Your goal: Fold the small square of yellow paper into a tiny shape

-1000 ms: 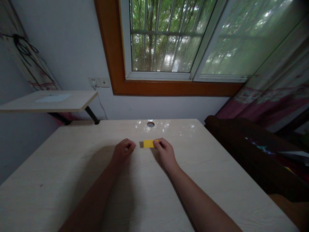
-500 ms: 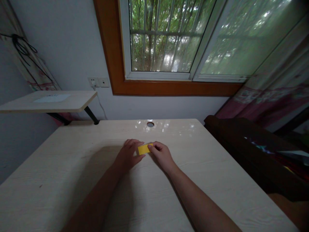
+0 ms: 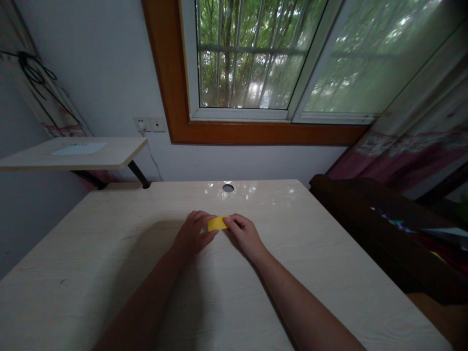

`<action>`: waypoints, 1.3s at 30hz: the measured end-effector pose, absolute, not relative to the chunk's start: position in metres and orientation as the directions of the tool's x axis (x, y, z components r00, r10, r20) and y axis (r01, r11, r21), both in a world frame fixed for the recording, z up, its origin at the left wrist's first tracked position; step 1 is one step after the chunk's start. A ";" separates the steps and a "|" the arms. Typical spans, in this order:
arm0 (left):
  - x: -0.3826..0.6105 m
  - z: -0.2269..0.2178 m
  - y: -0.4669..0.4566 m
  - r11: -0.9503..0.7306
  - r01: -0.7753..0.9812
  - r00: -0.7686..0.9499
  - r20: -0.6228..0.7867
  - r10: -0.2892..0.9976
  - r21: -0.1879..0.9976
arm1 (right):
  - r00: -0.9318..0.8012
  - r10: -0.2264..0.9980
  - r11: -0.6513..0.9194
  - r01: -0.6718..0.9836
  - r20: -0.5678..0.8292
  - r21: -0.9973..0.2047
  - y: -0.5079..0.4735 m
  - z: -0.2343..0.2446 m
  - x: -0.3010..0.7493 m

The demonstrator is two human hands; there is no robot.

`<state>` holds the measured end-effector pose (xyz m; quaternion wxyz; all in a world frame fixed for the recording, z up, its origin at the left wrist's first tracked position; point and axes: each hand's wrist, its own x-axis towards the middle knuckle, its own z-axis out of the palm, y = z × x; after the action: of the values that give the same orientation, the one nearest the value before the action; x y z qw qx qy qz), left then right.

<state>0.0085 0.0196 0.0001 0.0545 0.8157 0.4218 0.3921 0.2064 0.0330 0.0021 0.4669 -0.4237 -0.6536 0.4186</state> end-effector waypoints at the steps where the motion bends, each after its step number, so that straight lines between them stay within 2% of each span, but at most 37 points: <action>1: 0.008 0.000 0.020 -0.627 0.646 0.319 0.592 0.740 0.436 | -0.217 0.942 0.291 0.156 0.255 -0.944 0.032 0.003 0.206; 7: 0.007 0.001 0.022 -0.571 0.623 0.244 0.561 0.791 0.534 | -0.291 0.901 0.393 0.239 0.321 -0.888 0.028 0.003 0.203; 11: 0.007 0.000 0.021 -0.573 0.615 0.252 0.553 0.794 0.543 | -0.322 0.871 0.467 0.312 0.371 -0.827 0.028 0.003 0.203; 18: 0.005 0.003 0.021 -0.589 0.568 0.295 0.527 0.797 0.574 | -0.345 0.859 0.490 0.336 0.379 -0.804 0.029 0.005 0.205; 28: 0.008 0.011 0.014 -0.482 0.485 0.238 0.420 0.876 0.730 | -0.355 0.847 0.512 0.351 0.395 -0.784 0.030 0.002 0.204; 35: 0.005 0.005 0.017 -0.373 0.460 0.146 0.345 0.927 0.806 | -0.462 0.806 0.552 0.363 0.370 -0.751 0.027 0.000 0.204; 39: 0.002 -0.002 0.020 -0.270 0.326 0.092 0.254 0.963 0.906 | -0.482 0.798 0.559 0.369 0.361 -0.743 0.026 0.001 0.204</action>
<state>0.0022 0.0196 -0.0023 0.3474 0.6523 0.4940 0.4579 0.2041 0.0261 0.0013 0.3581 -0.3618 -0.8069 0.2997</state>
